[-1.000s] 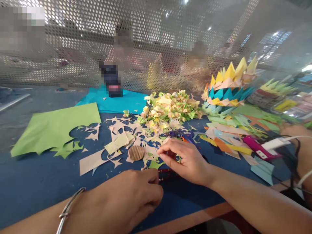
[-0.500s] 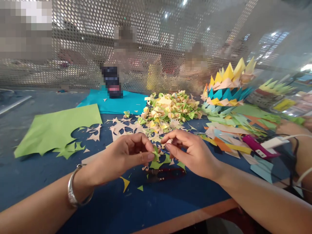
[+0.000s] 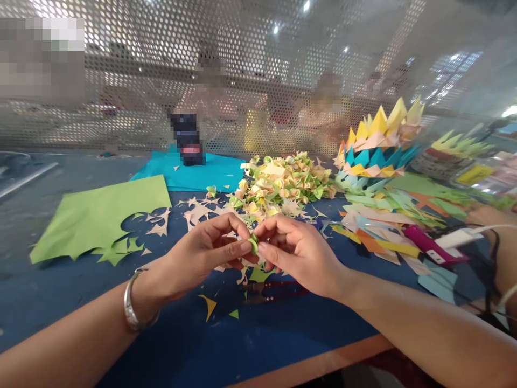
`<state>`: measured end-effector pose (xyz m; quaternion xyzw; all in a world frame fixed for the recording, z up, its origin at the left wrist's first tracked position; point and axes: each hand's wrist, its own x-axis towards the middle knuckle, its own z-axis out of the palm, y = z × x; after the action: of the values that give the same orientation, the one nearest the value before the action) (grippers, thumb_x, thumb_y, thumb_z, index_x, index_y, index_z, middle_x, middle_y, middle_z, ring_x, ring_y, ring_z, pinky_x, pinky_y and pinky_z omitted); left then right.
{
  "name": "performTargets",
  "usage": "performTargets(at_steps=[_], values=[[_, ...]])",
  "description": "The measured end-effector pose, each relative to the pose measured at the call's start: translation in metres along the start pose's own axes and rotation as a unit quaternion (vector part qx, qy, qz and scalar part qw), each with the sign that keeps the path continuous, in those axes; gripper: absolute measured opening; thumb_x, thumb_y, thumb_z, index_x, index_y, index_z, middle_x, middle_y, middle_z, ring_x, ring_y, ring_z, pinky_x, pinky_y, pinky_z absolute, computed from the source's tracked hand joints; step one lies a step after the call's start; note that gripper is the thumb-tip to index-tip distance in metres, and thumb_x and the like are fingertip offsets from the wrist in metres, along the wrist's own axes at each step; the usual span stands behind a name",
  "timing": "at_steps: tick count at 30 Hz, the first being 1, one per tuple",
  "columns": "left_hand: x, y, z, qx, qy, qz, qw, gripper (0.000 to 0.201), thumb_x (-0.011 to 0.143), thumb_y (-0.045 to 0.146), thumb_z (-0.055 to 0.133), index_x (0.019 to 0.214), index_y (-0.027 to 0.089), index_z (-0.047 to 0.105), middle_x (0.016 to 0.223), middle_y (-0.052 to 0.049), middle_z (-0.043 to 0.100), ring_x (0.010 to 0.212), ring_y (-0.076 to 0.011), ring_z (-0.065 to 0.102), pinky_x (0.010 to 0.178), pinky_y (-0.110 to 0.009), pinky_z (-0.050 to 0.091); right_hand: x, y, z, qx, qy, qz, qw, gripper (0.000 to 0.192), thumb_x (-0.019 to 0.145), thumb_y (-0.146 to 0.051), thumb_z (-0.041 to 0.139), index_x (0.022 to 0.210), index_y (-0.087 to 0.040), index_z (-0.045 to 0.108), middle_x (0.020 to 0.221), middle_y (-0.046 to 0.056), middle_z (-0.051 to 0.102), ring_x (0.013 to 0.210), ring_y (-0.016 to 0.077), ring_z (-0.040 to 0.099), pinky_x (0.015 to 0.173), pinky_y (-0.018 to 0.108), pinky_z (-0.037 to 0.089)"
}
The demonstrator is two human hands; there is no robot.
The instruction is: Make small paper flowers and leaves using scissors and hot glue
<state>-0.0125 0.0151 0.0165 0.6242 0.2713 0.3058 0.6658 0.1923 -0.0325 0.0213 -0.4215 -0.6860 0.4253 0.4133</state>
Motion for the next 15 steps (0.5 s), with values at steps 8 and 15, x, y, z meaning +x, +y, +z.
performTargets(at_steps=[8,15], values=[[0.000,0.001,0.001,0.036,0.014,-0.028,0.999,0.023,0.091,0.039,0.069,0.084,0.017,0.066,0.081,-0.004,0.076,0.073,-0.0121,0.070,0.065,-0.020,0.052,-0.002,0.009,-0.002,-0.097,0.030,-0.075,0.992,0.007,0.090,-0.025,0.065,0.094,-0.020,0.065,0.080,-0.001,0.068,0.066,0.0100,0.059,0.059,0.023,0.049],[0.002,0.005,-0.005,0.184,0.061,0.036,0.980,0.015,0.086,0.034,0.069,0.086,0.020,0.065,0.077,-0.005,0.075,0.066,-0.0167,0.067,0.059,-0.026,0.052,-0.003,0.014,-0.008,-0.068,0.051,-0.044,0.995,0.008,0.090,-0.028,0.064,0.093,-0.021,0.063,0.075,-0.001,0.065,0.059,0.0101,0.060,0.055,0.023,0.050]])
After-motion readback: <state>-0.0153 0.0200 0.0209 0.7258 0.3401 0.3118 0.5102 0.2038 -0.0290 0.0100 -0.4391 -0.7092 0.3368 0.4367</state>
